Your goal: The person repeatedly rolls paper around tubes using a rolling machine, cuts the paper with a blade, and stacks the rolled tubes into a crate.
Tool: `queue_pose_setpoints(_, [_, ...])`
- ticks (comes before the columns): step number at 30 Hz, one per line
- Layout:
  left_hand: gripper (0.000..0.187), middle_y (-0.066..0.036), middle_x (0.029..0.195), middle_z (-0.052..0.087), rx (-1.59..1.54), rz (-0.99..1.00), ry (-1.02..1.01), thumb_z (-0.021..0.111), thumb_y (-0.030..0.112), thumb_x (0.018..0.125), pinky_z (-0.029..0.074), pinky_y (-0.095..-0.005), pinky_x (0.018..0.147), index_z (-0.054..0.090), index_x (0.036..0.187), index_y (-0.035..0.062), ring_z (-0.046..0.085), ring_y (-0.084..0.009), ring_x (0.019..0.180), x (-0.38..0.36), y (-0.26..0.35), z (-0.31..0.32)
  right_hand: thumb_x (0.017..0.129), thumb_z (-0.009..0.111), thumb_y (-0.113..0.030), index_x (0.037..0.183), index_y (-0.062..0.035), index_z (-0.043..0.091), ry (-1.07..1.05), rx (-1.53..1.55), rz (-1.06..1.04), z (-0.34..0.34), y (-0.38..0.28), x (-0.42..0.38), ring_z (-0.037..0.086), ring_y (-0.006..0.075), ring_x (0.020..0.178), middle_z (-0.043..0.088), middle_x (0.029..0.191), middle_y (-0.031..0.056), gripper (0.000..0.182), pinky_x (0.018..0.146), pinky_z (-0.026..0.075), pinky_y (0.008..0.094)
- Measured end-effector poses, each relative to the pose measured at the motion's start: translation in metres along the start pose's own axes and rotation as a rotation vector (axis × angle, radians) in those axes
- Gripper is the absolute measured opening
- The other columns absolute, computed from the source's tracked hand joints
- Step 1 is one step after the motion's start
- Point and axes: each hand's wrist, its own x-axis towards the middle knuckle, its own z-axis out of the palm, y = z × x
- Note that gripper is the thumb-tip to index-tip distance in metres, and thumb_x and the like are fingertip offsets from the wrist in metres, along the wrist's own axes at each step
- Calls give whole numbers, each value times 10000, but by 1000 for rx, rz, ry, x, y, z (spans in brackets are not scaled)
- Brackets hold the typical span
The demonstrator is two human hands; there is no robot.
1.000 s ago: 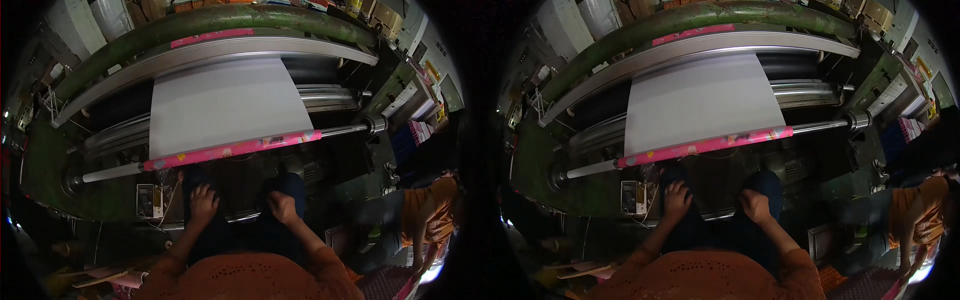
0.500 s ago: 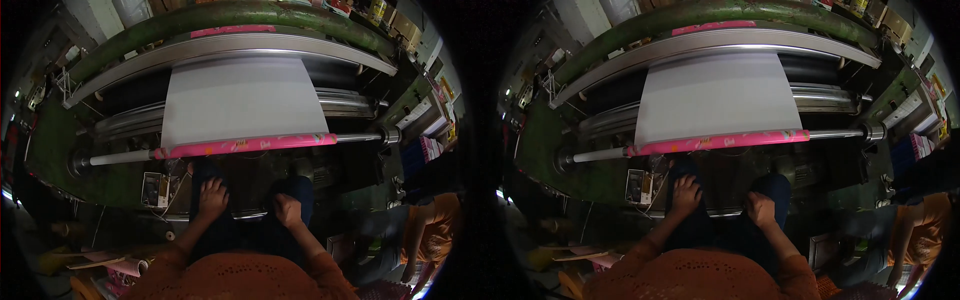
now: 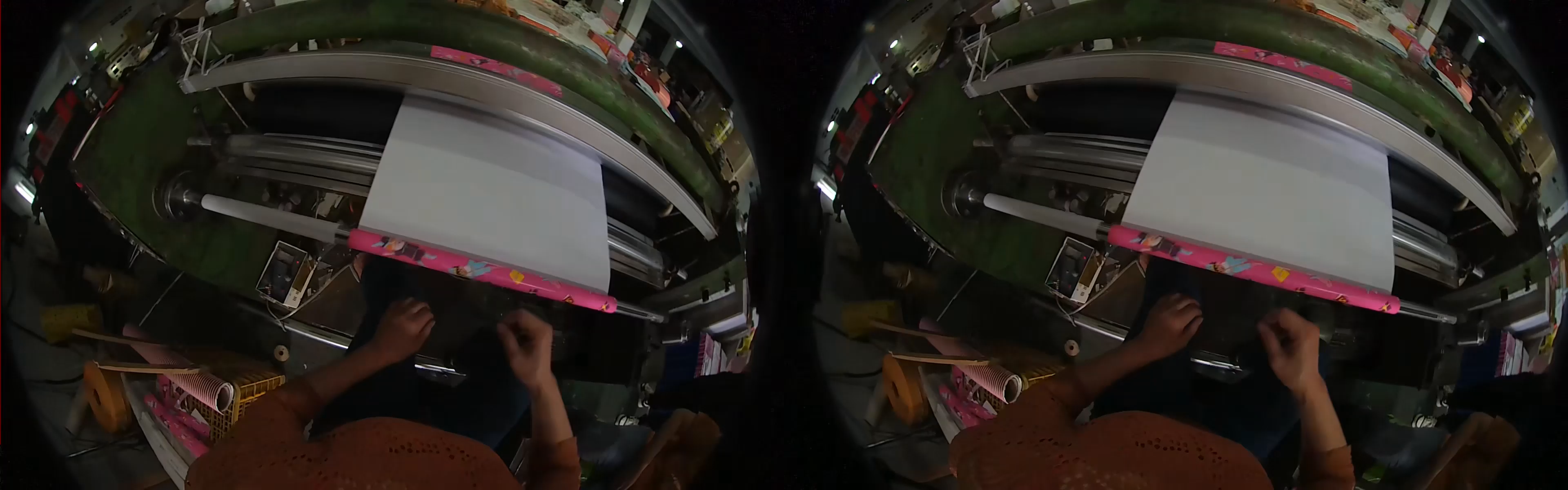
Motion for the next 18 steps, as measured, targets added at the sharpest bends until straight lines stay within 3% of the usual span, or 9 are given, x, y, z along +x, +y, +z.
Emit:
queue_pose_setpoints(2, [194,-116,1140,593,3,46,51,712,157,745,427,-445,935,634,887,51,562,-298,1077,6,13,-21,783,677,13,825,-3,624,80,-85,-314,5,-42,54,618,254,634,638,759,127,70,586,491,316])
queue_pose_setpoints(4, [270,-116,1153,588,106,350,342,715,167,750,425,-445,952,639,986,60,545,-294,1109,16,28,-45,795,671,-27,824,-11,629,8,-131,-434,26,-81,114,627,275,647,640,752,127,54,605,494,321])
queue_pose_setpoints(6, [305,-120,1152,589,189,351,428,695,194,763,415,-453,966,630,1023,48,538,-292,1124,32,44,-72,805,656,-36,877,-4,639,-115,-192,-476,61,-83,173,625,236,662,647,749,124,80,634,495,301])
queue_pose_setpoints(7, [343,-124,1150,590,274,366,512,675,221,776,406,-460,980,621,1059,36,531,-289,1140,40,48,-85,807,653,-57,878,-14,641,-133,-200,-474,81,-81,196,637,258,677,654,753,135,84,644,503,322])
queue_pose_setpoints(11, [478,-140,1197,570,261,206,401,716,217,747,387,-473,1013,588,1165,22,500,-297,1196,60,48,-115,799,646,-97,872,-35,644,-178,-349,-475,117,-79,233,654,318,715,667,768,161,97,667,514,380])
queue_pose_setpoints(14, [543,-152,1176,572,354,174,349,730,289,726,379,-468,1021,576,1155,-7,514,-297,1164,68,37,-112,789,637,-104,862,-40,641,-191,-398,-481,120,-78,235,638,355,720,660,767,169,97,669,510,407])
queue_pose_setpoints(18, [502,-118,1038,578,446,193,295,726,359,695,417,-412,904,585,1031,14,542,-267,995,76,25,-105,778,634,-93,843,-39,634,-152,-408,-515,122,-76,234,621,376,715,648,752,175,85,655,504,418])
